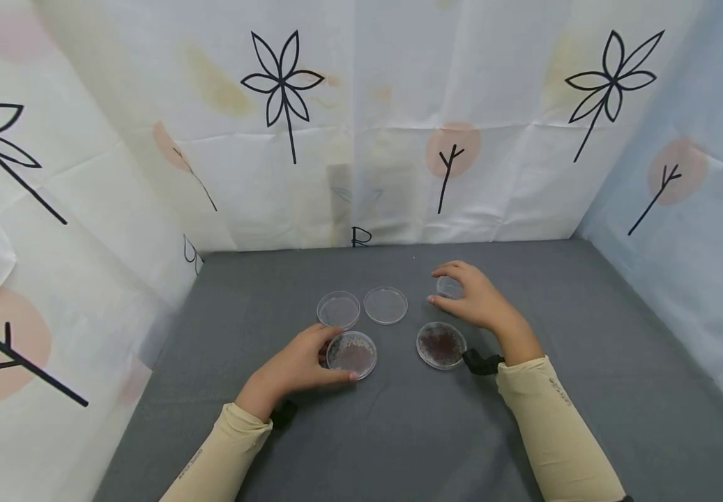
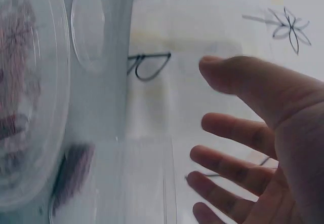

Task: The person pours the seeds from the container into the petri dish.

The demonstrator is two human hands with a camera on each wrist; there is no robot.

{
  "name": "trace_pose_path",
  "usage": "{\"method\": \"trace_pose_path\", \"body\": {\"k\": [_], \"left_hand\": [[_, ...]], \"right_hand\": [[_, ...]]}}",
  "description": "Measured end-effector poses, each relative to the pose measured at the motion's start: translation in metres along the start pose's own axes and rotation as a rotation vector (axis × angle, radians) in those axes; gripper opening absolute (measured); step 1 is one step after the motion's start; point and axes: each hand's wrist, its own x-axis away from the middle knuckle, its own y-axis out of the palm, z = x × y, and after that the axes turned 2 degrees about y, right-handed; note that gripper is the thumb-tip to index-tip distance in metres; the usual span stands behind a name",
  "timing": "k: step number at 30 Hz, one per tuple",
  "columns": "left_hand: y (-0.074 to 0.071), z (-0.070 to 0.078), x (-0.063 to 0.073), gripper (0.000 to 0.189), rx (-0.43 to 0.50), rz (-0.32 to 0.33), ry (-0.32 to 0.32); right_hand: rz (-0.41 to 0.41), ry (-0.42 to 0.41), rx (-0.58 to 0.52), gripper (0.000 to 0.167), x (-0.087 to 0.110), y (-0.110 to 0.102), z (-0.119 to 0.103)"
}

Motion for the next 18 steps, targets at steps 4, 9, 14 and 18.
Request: {"method": "trace_pose_path", "body": {"k": [4,9,14,18], "left_hand": [[-0.002,-0.001,-0.001,0.086,0.047,-0.004,0.0],[-0.006,-0.005,0.0,0.077,0.08,0.003,0.002],[-0.012,-0.011,-0.004,0.069,0.034,0.056,0.02],[-0.019,-0.012,-0.006,0.065,0.017,0.122,0.018]], "right_hand": [[-0.006,0.044,0.034,0.065,0.002,-0.005,0.01],[-0.037,0.125,0.069,0.083,0.004,-0.007,0.02],[-0.066,0.183,0.106,0.094,0.005,-0.008,0.023],[-0.098,0.2,0.118,0.097,0.005,-0.009,0.024]]}}
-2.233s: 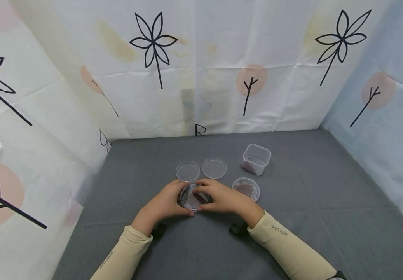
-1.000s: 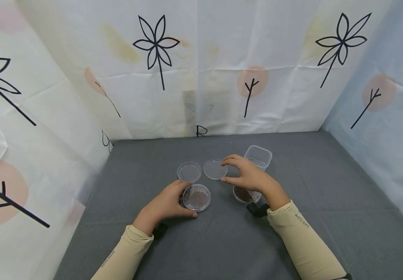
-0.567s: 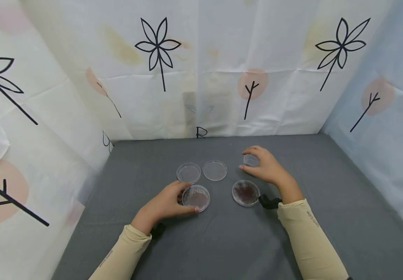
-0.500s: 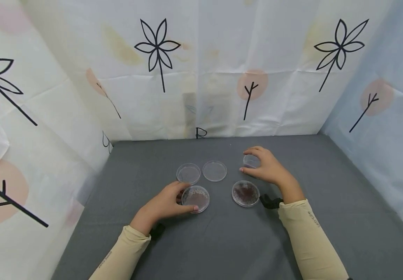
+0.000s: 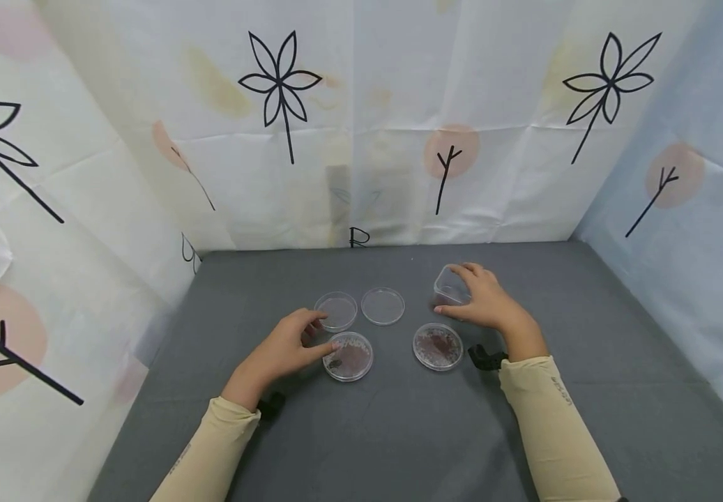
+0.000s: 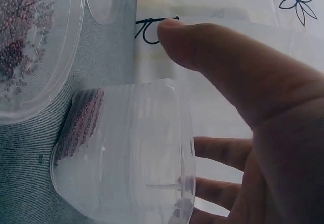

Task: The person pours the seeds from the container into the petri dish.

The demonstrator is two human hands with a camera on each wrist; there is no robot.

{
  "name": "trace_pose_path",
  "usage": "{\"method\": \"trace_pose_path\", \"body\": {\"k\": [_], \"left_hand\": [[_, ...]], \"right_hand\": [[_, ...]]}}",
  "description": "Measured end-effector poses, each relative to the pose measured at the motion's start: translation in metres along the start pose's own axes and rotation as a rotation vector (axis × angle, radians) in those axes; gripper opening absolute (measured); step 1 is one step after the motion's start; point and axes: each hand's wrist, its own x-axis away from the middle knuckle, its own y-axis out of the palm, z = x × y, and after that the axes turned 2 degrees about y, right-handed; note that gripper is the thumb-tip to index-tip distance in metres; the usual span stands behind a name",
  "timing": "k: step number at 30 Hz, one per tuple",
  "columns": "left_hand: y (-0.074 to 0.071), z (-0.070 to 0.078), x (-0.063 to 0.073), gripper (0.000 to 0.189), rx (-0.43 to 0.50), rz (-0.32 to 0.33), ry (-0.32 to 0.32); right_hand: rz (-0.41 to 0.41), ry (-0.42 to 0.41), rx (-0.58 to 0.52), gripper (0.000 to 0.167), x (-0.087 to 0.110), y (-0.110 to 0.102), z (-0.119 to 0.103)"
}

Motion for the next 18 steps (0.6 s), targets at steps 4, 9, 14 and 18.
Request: {"method": "trace_pose_path", "body": {"k": [4,9,14,18], "left_hand": [[-0.004,0.001,-0.005,0.064,0.003,0.017,-0.018],[-0.003,0.0,-0.016,0.062,0.0,0.015,-0.026],[-0.002,-0.002,-0.029,0.065,-0.016,0.052,-0.036],[-0.002,-0.004,-0.037,0.07,-0.042,0.065,-0.062]], "right_hand": [[-0.005,0.007,-0.015,0.096,0.001,-0.004,0.003],[0.0,0.023,-0.023,0.098,0.002,-0.008,0.007],[-0.015,0.033,-0.041,0.1,0.003,-0.009,0.008],[-0.024,0.031,-0.049,0.101,0.003,-0.009,0.008]]}}
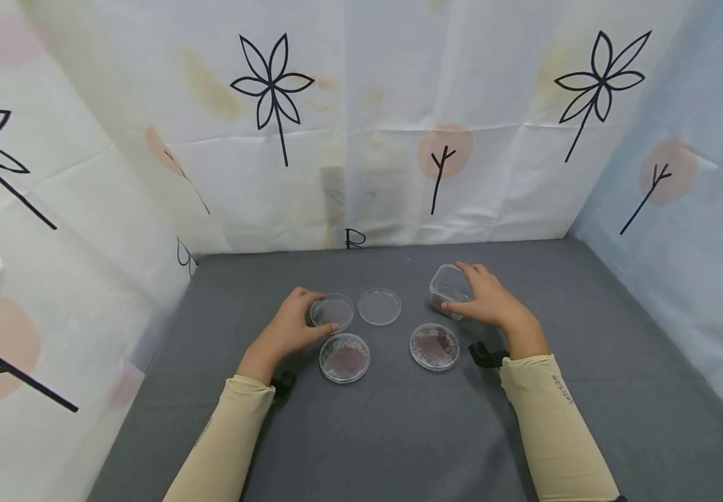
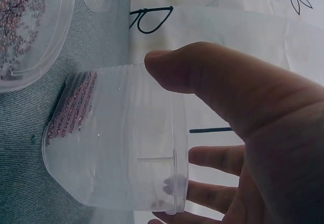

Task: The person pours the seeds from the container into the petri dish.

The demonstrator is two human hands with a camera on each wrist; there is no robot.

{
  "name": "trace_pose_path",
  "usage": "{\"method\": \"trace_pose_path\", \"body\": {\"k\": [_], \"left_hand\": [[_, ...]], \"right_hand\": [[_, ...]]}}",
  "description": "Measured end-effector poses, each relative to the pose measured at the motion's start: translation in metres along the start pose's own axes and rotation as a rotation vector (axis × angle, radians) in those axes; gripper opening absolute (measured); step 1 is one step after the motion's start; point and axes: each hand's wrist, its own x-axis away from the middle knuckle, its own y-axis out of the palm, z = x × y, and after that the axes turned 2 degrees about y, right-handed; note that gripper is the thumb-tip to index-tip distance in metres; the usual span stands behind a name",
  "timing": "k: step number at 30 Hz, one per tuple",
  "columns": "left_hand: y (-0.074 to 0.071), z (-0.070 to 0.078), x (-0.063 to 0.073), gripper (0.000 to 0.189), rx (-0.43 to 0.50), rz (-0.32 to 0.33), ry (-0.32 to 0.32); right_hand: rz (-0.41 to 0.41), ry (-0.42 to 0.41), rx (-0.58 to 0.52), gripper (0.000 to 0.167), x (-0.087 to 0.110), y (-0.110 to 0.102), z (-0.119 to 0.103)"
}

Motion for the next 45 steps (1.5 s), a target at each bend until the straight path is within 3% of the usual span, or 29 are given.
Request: {"method": "trace_pose_path", "body": {"k": [6,19,34,45], "left_hand": [[0.0,-0.008,-0.004,0.082,-0.015,-0.018,-0.033],[0.004,-0.022,-0.009,0.086,0.048,-0.025,-0.04],[0.006,-0.025,-0.014,0.087,0.077,-0.101,-0.083],[0.004,-0.024,-0.014,0.086,0.064,-0.113,-0.075]], "right_hand": [[-0.007,-0.007,0.004,0.101,-0.003,0.001,0.001],[-0.002,-0.001,-0.027,0.099,-0.002,-0.001,0.012],[0.154,-0.04,-0.063,0.096,-0.007,0.002,0.001],[0.191,-0.118,-0.164,0.095,-0.009,0.01,-0.021]]}}
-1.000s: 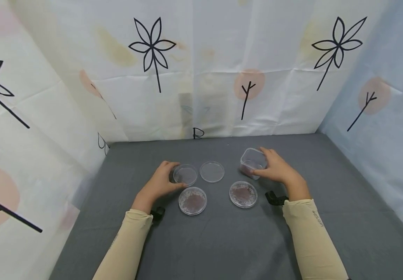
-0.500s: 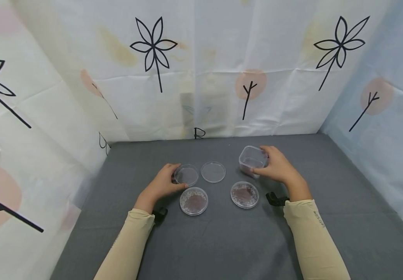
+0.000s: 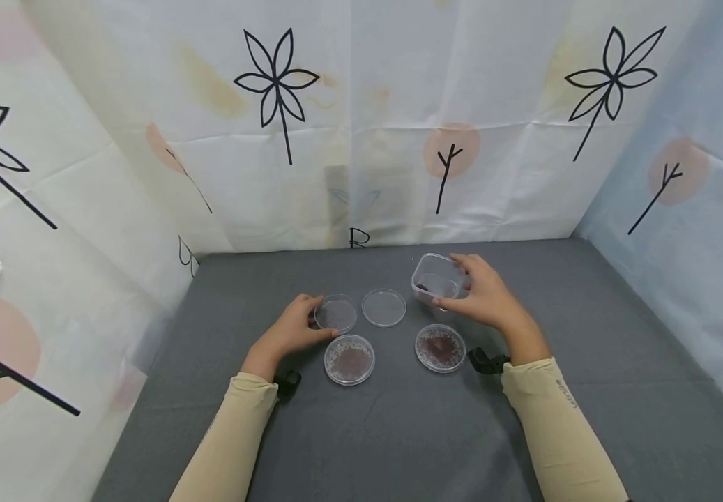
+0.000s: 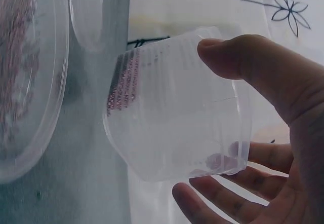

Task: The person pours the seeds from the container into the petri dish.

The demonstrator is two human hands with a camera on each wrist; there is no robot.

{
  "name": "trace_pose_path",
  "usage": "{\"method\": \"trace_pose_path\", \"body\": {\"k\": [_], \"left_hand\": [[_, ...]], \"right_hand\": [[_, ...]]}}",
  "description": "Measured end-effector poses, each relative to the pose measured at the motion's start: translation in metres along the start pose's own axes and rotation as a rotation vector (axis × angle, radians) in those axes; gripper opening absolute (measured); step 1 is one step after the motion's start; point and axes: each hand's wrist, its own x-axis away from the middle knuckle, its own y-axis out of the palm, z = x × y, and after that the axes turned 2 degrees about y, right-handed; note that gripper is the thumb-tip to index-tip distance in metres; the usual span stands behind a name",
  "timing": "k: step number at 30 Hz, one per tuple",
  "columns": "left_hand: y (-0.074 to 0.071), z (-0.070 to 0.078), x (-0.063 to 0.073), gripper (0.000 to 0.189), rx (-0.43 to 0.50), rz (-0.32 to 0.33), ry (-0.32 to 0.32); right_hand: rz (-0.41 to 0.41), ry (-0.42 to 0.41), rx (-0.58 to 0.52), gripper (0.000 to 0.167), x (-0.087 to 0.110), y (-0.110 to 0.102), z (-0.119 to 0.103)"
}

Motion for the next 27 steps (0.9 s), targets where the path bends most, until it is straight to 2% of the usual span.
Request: {"method": "trace_pose_path", "body": {"k": [8,13,17,27], "left_hand": [[-0.001,0.004,0.001,0.084,0.019,-0.016,0.007],[-0.001,0.004,0.003,0.083,0.024,-0.022,0.002],[-0.001,0.003,0.003,0.084,0.031,-0.025,-0.004],[-0.003,0.003,0.004,0.084,0.019,-0.018,-0.005]], "right_hand": [[0.026,-0.026,-0.02,0.1,0.001,0.013,-0.019],[0.036,-0.078,0.035,0.101,-0.005,0.029,-0.033],[0.034,-0.101,0.078,0.099,-0.011,0.042,-0.045],[0.042,-0.146,0.075,0.092,-0.022,0.07,-0.068]]}}
